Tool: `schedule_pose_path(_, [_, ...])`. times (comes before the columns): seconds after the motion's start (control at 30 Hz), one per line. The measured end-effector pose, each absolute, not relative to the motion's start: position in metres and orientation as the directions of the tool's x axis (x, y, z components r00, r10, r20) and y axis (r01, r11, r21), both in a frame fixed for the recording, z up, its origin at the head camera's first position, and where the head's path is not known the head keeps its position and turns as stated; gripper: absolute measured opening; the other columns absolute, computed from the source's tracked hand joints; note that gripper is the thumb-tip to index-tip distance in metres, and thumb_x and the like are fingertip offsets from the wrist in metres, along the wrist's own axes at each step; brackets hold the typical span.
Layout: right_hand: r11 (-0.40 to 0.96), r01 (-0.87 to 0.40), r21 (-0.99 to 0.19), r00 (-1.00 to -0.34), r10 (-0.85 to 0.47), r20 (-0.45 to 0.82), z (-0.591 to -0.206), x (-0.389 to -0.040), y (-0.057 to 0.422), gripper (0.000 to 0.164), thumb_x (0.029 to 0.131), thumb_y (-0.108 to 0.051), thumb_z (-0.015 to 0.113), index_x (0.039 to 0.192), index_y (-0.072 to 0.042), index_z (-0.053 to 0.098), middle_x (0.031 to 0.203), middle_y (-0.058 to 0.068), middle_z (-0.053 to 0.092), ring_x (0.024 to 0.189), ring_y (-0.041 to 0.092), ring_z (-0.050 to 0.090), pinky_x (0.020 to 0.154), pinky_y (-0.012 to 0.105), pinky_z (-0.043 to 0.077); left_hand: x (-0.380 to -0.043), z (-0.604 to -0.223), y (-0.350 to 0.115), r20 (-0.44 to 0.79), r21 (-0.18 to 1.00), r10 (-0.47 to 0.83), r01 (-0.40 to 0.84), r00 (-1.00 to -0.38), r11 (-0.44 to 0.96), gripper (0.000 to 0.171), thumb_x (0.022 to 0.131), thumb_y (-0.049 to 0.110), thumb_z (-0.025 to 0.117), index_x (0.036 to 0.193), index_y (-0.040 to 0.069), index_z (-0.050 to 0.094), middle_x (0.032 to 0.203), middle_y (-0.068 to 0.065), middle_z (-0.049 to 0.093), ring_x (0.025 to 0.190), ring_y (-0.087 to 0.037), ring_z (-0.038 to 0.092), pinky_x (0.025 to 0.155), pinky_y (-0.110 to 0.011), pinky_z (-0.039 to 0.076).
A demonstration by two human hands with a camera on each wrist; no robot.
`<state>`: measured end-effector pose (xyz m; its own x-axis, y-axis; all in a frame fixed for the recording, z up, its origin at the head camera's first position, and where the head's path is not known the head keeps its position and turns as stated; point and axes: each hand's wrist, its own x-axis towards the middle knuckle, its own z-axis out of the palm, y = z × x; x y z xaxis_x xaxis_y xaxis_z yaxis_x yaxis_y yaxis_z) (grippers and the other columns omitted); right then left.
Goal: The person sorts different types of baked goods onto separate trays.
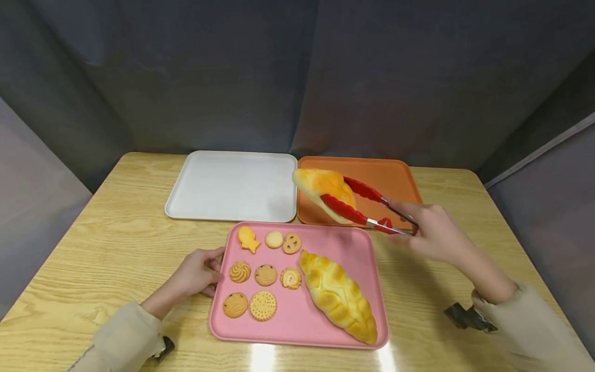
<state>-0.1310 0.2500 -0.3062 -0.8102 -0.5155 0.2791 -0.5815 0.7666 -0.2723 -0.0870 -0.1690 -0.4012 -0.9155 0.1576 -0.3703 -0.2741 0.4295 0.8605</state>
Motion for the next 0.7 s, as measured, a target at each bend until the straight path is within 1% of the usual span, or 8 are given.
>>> schedule_pose_path(0.2, [0.776, -0.563, -0.284, -0.825, -0.506, 0.252, -0.3, -0.143, 0.24, 0.053, 0.068, -0.014, 0.077, 0.115, 0.005, 0.059, 0.071, 0.004, 0.061, 0.046, 0.009, 0.032, 0.04, 0.023, 0.031, -0.088, -0.403, -0.17, -0.367, 0.859, 0.153, -0.272, -0.918, 0.434, 0.062, 0.078, -0.015, 0.055, 0.136, -0.007, 0.034, 0.08, -0.016, 0.049, 0.048, -0.017, 0.053, 0.046, -0.037, 0.056])
schedule_pose_path(0.3, [0.782, -0.555, -0.283, -0.831, -0.502, 0.241, -0.297, -0.148, 0.236, 0.054, 0.068, -0.015, 0.076, 0.115, 0.005, 0.059, 0.064, 0.001, 0.058, 0.044, 0.01, 0.031, 0.04, 0.023, 0.03, -0.087, -0.404, -0.17, -0.363, 0.866, 0.16, -0.269, -0.918, 0.421, 0.063, 0.077, -0.015, 0.055, 0.136, -0.007, 0.034, 0.079, -0.016, 0.048, 0.048, -0.017, 0.053, 0.046, -0.037, 0.056])
schedule_pose_path(0.47, [0.79, -0.541, -0.288, -0.841, -0.498, 0.214, -0.293, -0.156, 0.229, 0.055, 0.07, -0.016, 0.075, 0.117, 0.005, 0.057, 0.057, -0.002, 0.051, 0.044, 0.011, 0.03, 0.041, 0.025, 0.029, -0.087, -0.406, -0.171, -0.351, 0.88, 0.18, -0.257, -0.919, 0.4, 0.063, 0.078, -0.016, 0.053, 0.136, -0.008, 0.032, 0.079, -0.018, 0.047, 0.049, -0.019, 0.054, 0.046, -0.039, 0.056])
schedule_pose_path(0.6, [0.788, -0.541, -0.294, -0.841, -0.501, 0.204, -0.29, -0.165, 0.223, 0.054, 0.071, -0.016, 0.074, 0.119, 0.004, 0.057, 0.053, -0.004, 0.048, 0.042, 0.011, 0.028, 0.042, 0.025, 0.029, -0.088, -0.407, -0.171, -0.357, 0.873, 0.159, -0.268, -0.92, 0.407, 0.062, 0.078, -0.016, 0.054, 0.136, -0.007, 0.033, 0.079, -0.017, 0.048, 0.05, -0.019, 0.055, 0.047, -0.038, 0.056])
schedule_pose_path(0.67, [0.787, -0.546, -0.288, -0.838, -0.505, 0.208, -0.289, -0.169, 0.219, 0.054, 0.071, -0.016, 0.074, 0.118, 0.003, 0.057, 0.05, -0.005, 0.044, 0.041, 0.011, 0.027, 0.041, 0.026, 0.029, -0.088, -0.407, -0.17, -0.361, 0.87, 0.151, -0.274, -0.92, 0.409, 0.062, 0.078, -0.016, 0.054, 0.136, -0.007, 0.034, 0.08, -0.017, 0.049, 0.05, -0.019, 0.056, 0.047, -0.037, 0.056])
schedule_pose_path(0.7, [0.784, -0.549, -0.289, -0.836, -0.507, 0.211, -0.288, -0.171, 0.217, 0.054, 0.071, -0.017, 0.074, 0.118, 0.003, 0.058, 0.05, -0.005, 0.046, 0.041, 0.01, 0.026, 0.041, 0.026, 0.028, -0.088, -0.407, -0.17, -0.363, 0.87, 0.148, -0.278, -0.92, 0.407, 0.062, 0.078, -0.016, 0.054, 0.136, -0.006, 0.034, 0.08, -0.017, 0.049, 0.05, -0.019, 0.056, 0.047, -0.037, 0.056])
